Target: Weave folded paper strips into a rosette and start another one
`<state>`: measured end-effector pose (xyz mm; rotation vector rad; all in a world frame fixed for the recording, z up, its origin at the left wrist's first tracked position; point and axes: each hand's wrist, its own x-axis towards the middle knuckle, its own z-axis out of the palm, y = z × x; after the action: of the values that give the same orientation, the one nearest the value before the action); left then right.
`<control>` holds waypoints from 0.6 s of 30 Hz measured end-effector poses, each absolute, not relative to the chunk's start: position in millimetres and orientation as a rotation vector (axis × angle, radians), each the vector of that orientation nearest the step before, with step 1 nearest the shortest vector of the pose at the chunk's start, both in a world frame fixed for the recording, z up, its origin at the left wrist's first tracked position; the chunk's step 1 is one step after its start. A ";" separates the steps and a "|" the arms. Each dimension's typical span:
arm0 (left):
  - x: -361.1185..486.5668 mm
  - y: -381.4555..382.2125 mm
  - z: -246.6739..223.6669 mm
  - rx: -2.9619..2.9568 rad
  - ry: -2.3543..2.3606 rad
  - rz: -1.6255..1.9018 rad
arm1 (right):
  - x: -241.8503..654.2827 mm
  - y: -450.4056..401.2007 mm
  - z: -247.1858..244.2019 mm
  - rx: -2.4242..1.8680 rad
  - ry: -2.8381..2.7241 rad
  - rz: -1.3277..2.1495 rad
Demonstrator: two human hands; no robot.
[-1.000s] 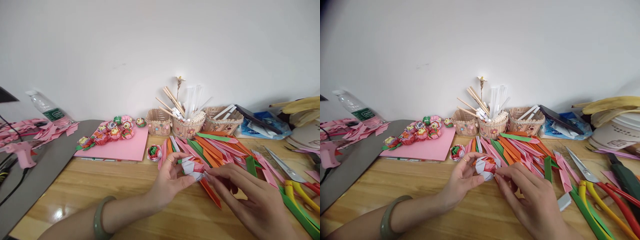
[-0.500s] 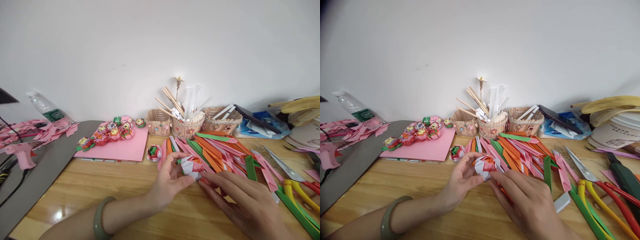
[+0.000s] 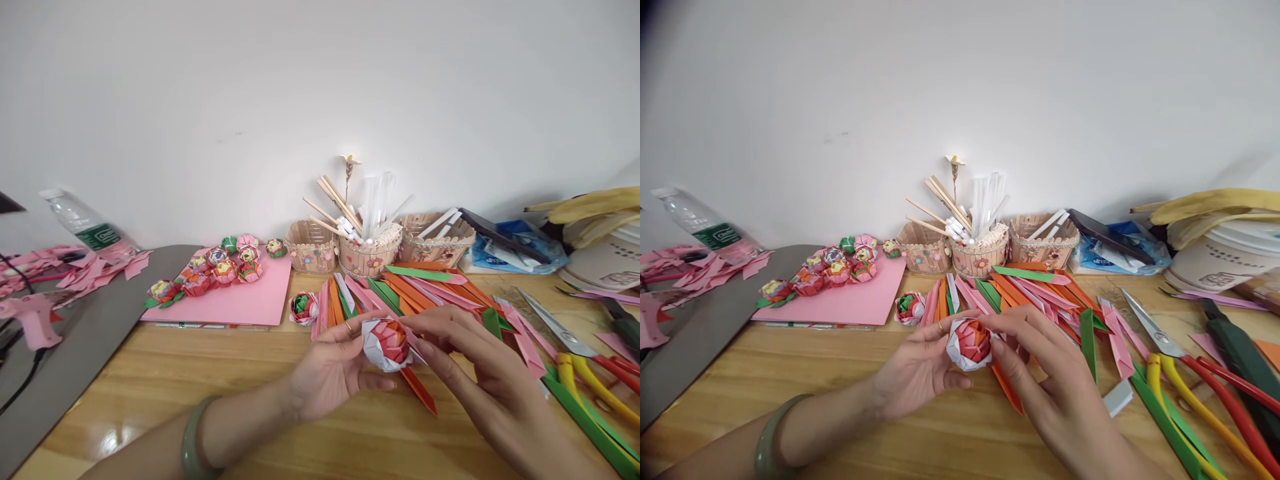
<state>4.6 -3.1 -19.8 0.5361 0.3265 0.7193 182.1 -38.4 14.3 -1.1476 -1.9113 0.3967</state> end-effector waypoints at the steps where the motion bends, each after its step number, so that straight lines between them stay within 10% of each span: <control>1: 4.4 -2.6 -19.9 0.536 0.316 0.699 | 182.0 -37.9 13.9 -1.136 -1.917 0.409; 18: 5.8 -4.1 -24.9 0.615 0.432 0.775 | 184.0 -36.0 12.1 -1.090 -1.953 0.360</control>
<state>5.8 -4.1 -24.9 0.6146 0.4319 0.7748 184.0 -36.0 12.1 -1.0895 -1.9533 0.3604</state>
